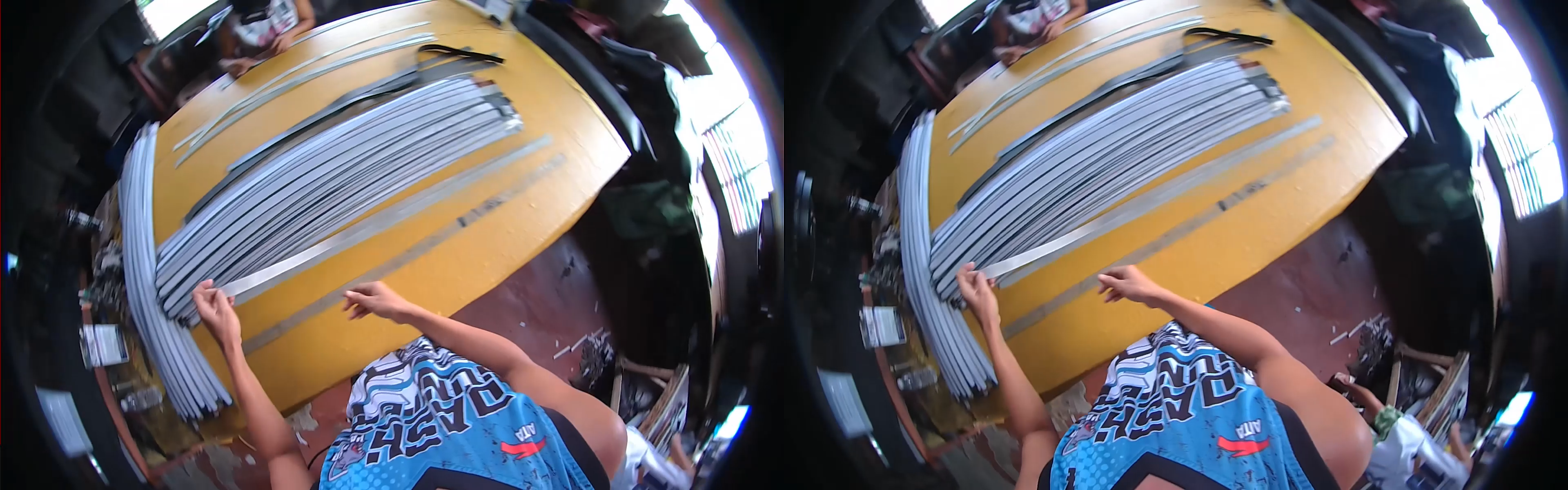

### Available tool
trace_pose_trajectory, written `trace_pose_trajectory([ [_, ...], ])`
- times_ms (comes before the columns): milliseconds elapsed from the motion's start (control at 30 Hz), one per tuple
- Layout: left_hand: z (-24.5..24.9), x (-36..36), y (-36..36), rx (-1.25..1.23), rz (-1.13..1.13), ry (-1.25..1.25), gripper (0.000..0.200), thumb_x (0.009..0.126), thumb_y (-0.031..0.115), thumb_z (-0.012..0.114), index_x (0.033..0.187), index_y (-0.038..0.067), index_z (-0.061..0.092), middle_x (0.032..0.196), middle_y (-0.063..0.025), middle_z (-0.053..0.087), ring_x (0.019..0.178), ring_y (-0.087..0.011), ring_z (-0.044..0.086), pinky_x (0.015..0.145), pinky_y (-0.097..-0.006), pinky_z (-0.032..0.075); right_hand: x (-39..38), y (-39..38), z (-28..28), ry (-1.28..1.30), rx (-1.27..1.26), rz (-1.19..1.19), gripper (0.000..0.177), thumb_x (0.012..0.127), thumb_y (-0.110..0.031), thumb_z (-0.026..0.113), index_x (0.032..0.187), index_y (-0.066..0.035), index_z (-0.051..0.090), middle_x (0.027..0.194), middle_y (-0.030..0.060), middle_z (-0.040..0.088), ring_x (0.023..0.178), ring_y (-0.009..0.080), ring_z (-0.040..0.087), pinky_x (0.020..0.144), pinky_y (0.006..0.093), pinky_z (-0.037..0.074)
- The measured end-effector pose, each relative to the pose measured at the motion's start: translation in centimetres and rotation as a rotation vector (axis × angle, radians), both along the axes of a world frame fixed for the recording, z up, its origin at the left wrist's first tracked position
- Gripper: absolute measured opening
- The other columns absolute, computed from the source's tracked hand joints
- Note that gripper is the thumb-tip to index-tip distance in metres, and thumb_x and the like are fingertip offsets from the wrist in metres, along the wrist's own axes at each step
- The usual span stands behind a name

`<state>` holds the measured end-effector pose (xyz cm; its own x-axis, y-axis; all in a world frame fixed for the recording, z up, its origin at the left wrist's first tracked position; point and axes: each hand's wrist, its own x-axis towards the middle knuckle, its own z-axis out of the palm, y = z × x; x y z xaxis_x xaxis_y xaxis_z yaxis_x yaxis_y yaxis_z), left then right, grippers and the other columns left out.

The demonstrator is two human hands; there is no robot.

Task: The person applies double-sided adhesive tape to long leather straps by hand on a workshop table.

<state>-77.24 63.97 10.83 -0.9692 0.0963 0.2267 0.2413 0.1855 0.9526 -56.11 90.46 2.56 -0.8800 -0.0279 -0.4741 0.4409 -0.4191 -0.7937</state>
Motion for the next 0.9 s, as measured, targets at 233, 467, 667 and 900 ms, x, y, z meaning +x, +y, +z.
trace_pose_trajectory([
  [233, 13.3, 9.3, 8.3, 0.325, -0.274, 0.035, 0.025, 0.098, 0.004, 0.040, 0.102, -0.006, 0.062, 0.100, -0.0104, 0.053, 0.076, -0.0191, 0.059, 0.066, -0.0283, 0.054, -4.5, 3.4, 9.1, -0.070, -0.828, -0.617, 0.075, 0.106, -0.058, 0.026, 0.135, 0.009, 0.047, 0.118, 0.0183, 0.068, 0.106, 0.0359, 0.068, 0.104, 0.0485, 0.051],
  [467, 12.3, 9.4, 2.9, 0.498, -0.122, 0.163, 0.024, 0.103, 0.012, 0.040, 0.110, -0.001, 0.058, 0.113, -0.0100, 0.058, 0.097, -0.0213, 0.061, 0.075, -0.0348, 0.056, -5.9, 15.5, 7.1, 0.136, -0.675, -0.936, 0.054, 0.111, -0.035, 0.028, 0.125, 0.010, 0.055, 0.117, 0.0199, 0.069, 0.109, 0.0311, 0.068, 0.093, 0.0379, 0.059],
  [667, 11.4, 9.6, -3.8, 0.497, 0.214, 0.171, 0.027, 0.105, 0.018, 0.040, 0.115, 0.002, 0.059, 0.120, -0.0084, 0.058, 0.111, -0.0214, 0.058, 0.089, -0.0374, 0.051, -7.3, 30.3, 1.8, 0.138, -0.651, -1.153, 0.052, 0.110, -0.028, 0.025, 0.119, 0.015, 0.053, 0.112, 0.0282, 0.066, 0.100, 0.0388, 0.069, 0.089, 0.0445, 0.061],
  [900, 12.0, 12.4, -9.3, 0.485, 0.526, 0.101, 0.028, 0.105, 0.015, 0.039, 0.110, -0.002, 0.061, 0.126, -0.0016, 0.057, 0.113, -0.0191, 0.056, 0.098, -0.0351, 0.045, -3.3, 48.0, 0.1, 0.268, -0.540, -1.201, 0.051, 0.109, -0.035, 0.023, 0.105, 0.009, 0.050, 0.078, 0.0163, 0.059, 0.057, 0.0244, 0.056, 0.053, 0.0344, 0.054],
])
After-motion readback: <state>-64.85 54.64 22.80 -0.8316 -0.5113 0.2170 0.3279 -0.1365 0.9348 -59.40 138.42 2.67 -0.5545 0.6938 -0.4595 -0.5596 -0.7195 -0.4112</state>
